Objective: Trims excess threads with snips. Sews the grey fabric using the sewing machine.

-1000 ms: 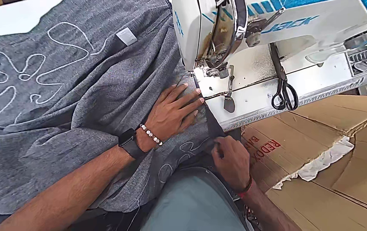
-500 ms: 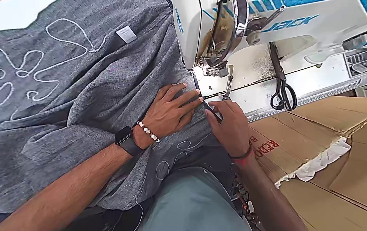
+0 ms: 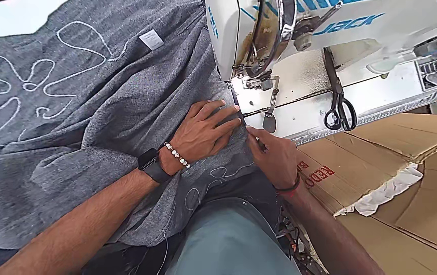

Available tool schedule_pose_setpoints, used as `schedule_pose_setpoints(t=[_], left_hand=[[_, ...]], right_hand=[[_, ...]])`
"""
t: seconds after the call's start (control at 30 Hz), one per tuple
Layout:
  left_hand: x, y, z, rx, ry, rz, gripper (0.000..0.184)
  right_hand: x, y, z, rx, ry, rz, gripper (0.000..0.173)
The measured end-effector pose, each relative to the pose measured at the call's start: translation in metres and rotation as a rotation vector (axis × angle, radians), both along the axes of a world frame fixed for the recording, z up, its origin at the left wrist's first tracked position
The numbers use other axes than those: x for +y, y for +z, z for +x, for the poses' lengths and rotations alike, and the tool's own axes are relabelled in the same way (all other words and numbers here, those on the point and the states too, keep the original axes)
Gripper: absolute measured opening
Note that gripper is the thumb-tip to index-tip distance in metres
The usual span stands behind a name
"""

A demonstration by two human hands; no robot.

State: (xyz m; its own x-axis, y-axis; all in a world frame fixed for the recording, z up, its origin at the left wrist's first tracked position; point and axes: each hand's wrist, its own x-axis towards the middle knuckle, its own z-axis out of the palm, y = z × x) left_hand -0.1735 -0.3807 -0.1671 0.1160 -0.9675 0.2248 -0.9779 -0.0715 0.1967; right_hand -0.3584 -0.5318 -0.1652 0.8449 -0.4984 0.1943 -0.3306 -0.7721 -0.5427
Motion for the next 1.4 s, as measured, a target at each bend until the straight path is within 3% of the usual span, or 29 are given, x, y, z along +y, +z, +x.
schedule_pose_setpoints(t=[0.2,0.33,0.63,0.83,1.2,1.27,1.33,1.4], left_hand=[[0.000,0.000,0.002,0.006,-0.005,0.018,0.039],[0.000,0.001,0.002,0.048,0.013,0.013,0.034],[0.000,0.000,0.010,0.003,0.014,0.003,0.038],[-0.010,0.001,0.043,0.015,0.033,0.017,0.038],[-0.029,0.005,0.123,-0.102,-0.138,-0.056,0.034],[-0.026,0.019,0.109,-0.161,-0.074,0.017,0.032],[-0.015,0.048,0.057,-0.155,0.099,0.183,0.030],[0.008,0.051,-0.002,-0.094,0.340,0.293,0.047]], right_hand=[[-0.006,0.001,-0.001,-0.002,0.078,-0.025,0.029],[-0.005,0.003,-0.002,0.101,0.204,-0.211,0.034],[-0.005,0.009,0.005,0.188,0.149,-0.219,0.038],[-0.012,0.021,0.040,0.272,0.118,-0.198,0.038],[-0.005,0.020,0.089,0.288,-0.004,-0.268,0.036],[-0.001,0.019,0.090,0.287,-0.025,-0.284,0.037],[0.001,0.015,0.089,0.249,-0.071,-0.269,0.037],[0.001,0.010,0.082,0.140,-0.112,-0.190,0.033]])
